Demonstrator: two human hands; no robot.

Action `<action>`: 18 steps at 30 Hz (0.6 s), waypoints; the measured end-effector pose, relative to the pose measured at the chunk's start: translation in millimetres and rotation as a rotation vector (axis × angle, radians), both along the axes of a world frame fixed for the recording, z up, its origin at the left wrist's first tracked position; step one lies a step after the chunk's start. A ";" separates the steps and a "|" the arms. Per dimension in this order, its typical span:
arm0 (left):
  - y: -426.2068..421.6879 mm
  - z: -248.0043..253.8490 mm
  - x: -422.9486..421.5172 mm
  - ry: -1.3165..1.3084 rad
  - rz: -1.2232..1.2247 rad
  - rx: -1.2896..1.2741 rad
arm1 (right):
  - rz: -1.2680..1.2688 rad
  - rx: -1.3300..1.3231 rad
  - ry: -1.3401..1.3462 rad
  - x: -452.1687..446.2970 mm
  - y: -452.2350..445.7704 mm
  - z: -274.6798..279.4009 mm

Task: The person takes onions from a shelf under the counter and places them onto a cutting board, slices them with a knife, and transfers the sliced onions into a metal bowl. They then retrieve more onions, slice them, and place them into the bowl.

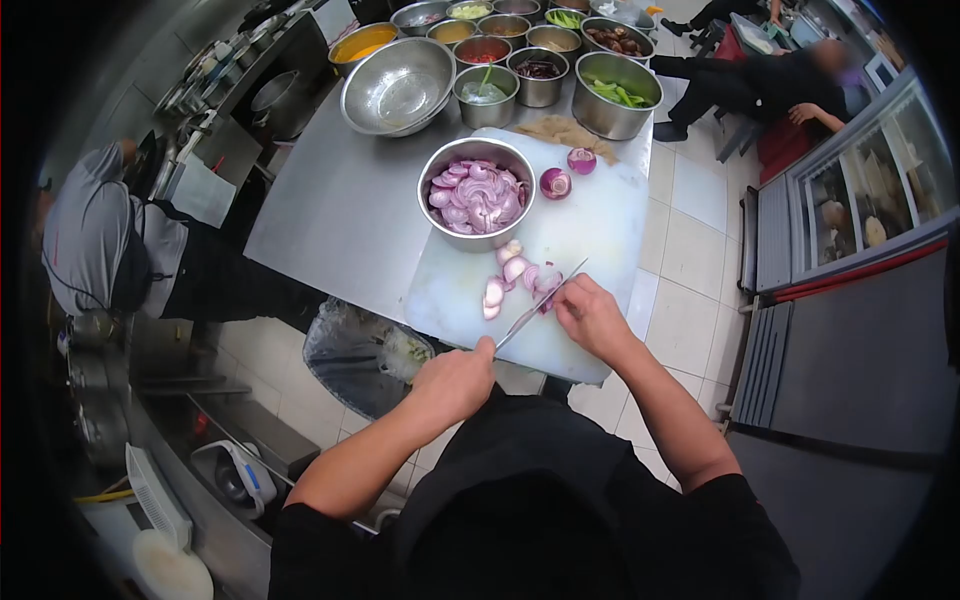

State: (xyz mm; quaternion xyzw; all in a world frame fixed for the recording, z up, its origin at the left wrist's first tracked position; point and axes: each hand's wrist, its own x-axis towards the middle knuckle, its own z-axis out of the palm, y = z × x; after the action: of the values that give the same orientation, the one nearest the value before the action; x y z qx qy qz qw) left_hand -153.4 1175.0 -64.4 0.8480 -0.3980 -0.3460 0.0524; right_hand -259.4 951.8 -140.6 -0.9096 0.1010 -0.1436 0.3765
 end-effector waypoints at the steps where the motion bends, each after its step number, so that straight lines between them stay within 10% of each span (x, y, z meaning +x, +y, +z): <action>1: 3.3 -8.6 -1.4 -0.004 0.001 0.008 | -0.007 -0.003 -0.009 -0.5 2.2 -1.5; 18: -6.7 -27.2 12.7 -0.004 -0.051 -0.018 | -0.109 -0.082 -0.096 -0.2 8.6 -9.0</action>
State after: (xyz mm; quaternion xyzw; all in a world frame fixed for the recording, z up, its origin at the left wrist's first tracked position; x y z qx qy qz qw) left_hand -140.7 1168.4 -91.6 0.8377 -0.4227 -0.3422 0.0505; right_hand -259.6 960.4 -149.6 -0.9095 0.1265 -0.2112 0.3349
